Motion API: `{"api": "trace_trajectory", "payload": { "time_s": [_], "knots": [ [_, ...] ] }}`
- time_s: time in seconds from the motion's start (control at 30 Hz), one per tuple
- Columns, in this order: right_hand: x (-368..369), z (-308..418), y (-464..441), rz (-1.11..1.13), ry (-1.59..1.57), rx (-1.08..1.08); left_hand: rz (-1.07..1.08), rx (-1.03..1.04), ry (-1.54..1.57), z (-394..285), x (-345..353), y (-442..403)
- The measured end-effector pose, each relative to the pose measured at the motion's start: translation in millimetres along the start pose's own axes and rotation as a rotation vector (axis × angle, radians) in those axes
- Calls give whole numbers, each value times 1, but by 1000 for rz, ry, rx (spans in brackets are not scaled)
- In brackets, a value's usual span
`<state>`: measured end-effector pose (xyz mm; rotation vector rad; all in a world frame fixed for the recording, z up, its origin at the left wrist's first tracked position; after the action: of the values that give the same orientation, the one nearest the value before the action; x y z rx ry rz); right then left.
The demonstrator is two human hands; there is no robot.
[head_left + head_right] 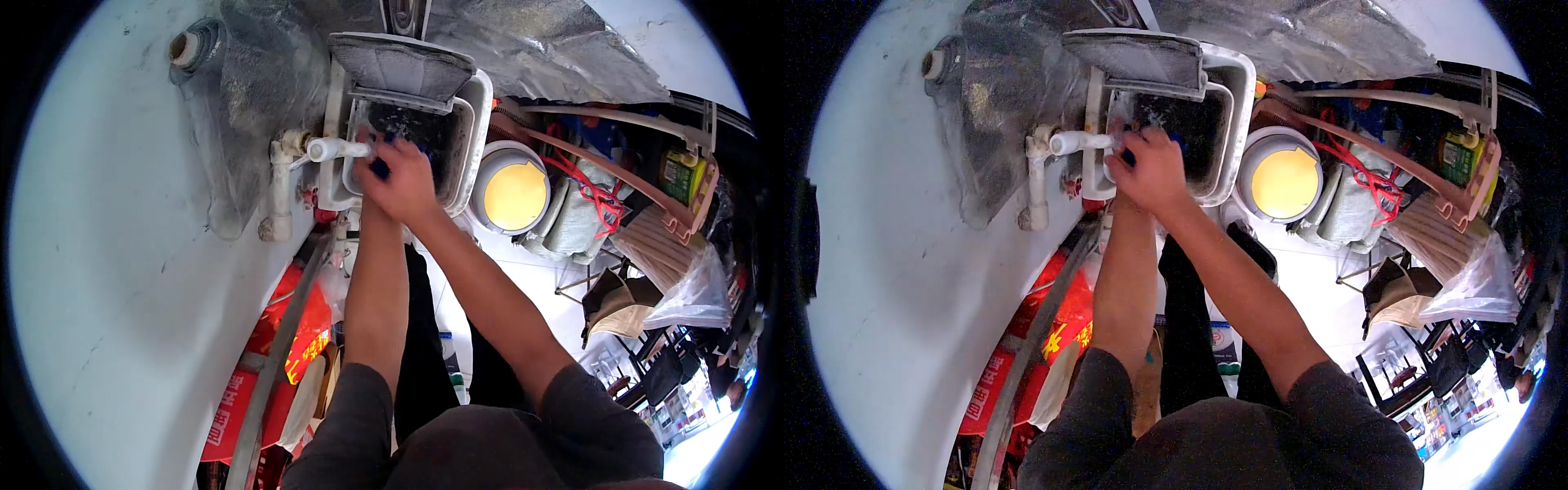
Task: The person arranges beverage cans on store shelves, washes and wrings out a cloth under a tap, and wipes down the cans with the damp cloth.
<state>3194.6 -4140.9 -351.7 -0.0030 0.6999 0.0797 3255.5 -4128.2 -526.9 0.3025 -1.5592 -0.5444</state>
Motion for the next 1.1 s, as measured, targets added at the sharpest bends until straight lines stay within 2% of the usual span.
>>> {"api": "trace_trajectory", "payload": {
  "time_s": [0.03, 0.07, 0.1, 0.17, 0.27, 0.37, 0.47, 0.5, 0.6, 0.63, 0.7, 0.83, 0.87, 0.9, 0.93, 1.0, 1.1],
  "knots": [
    [11, -1, -8, -26, 121, -2, 225, 52, 79, 12, 22, 8],
    [18, -3, -15, -53, 243, -6, 297, 71, 90, 13, 35, 11],
    [29, -11, -21, -33, 233, -9, 368, 89, 102, 14, 45, 14],
    [43, -17, -33, 9, 213, -13, 193, 63, -8, 2, 42, 13],
    [64, -44, -53, 320, 42, 376, -66, 29, -157, -14, 31, 14],
    [83, -64, -51, 242, 62, 392, -256, 54, -233, -14, 0, 29],
    [73, -104, -41, -31, -305, 622, -317, 137, -213, -11, -7, 47],
    [68, -110, -39, -201, -306, 532, -330, 171, -191, -12, -9, 54],
    [43, -85, -21, -230, -633, 669, -267, -19, -19, 9, -2, 67],
    [53, -90, -17, -233, -700, 607, -230, 1, 18, 11, 3, 65],
    [41, -73, -7, -122, -502, 460, -175, -20, 52, 11, -10, 49],
    [3, -20, 32, -38, 48, 20, -137, -282, 262, 2, -37, 5],
    [-3, -18, 38, 8, 40, 76, -132, -368, 326, -2, -37, -3],
    [-11, -15, 42, 58, 33, 132, -173, -384, 194, -6, -40, -8],
    [-17, -13, 46, 106, 26, 188, -174, -405, 246, -4, -32, -7],
    [-24, 3, 48, 82, -134, 57, -176, -443, 342, -5, -19, -6],
    [-25, 28, 63, 90, -306, -181, -151, -262, 361, -9, -17, 3]
  ]
}}
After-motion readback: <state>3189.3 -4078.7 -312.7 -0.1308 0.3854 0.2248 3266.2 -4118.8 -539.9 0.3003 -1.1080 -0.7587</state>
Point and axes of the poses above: each hand's wrist, its own y-axis away from the middle knuckle, its own x-axis out of the palm, z = x × y, the point moved 7 cm from there along -y, towards the middle knuckle, and after that the axes turned 3 degrees about y, right-handed, at the moved point
